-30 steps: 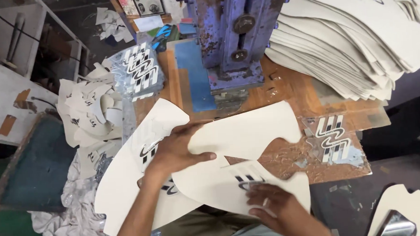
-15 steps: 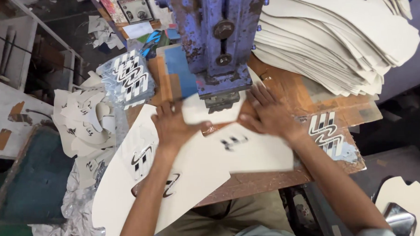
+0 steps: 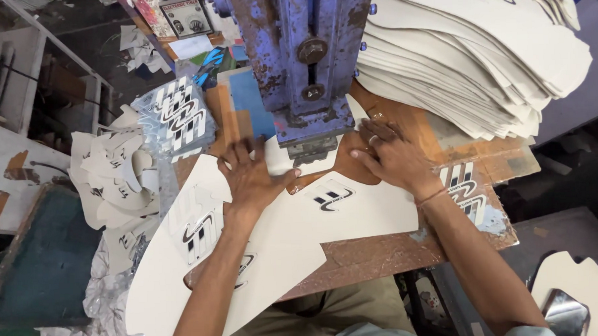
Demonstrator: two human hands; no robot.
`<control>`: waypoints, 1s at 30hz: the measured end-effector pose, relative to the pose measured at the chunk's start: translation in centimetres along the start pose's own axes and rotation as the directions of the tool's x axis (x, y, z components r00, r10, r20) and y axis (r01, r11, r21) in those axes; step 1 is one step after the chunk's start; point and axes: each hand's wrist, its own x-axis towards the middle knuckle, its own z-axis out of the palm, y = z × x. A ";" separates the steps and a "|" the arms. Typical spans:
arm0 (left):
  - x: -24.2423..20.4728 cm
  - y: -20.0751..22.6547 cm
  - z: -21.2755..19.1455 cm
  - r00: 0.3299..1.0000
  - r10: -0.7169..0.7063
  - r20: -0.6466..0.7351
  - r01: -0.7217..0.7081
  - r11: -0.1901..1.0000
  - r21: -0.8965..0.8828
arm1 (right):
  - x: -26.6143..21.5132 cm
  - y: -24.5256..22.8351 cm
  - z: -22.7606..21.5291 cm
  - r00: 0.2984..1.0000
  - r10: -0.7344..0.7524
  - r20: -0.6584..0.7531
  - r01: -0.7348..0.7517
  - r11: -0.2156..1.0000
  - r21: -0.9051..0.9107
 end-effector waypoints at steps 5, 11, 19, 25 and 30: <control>-2.4 -1.3 4.5 0.955 0.260 -0.141 -0.248 0.964 0.096 | -8.1 -1.5 -3.5 0.680 0.732 -0.041 -0.704 0.668 0.243; -5.4 -1.2 2.7 0.923 0.369 -0.112 -0.367 0.929 0.042 | -28.3 13.0 -6.4 0.589 0.805 -0.070 -0.727 0.566 0.388; -6.6 -2.1 3.8 0.881 0.417 -0.223 -0.432 0.902 -0.021 | -11.8 -5.8 -1.1 0.634 0.723 0.275 -0.666 0.328 0.670; -6.7 -3.0 4.1 0.814 0.478 -0.331 -0.483 0.873 0.072 | -4.6 -7.0 5.8 0.848 0.251 0.467 -0.527 0.297 0.796; -6.2 -2.5 3.4 0.849 0.445 -0.285 -0.454 0.890 0.037 | 1.9 -1.9 9.2 0.852 0.444 0.278 -0.465 0.397 0.791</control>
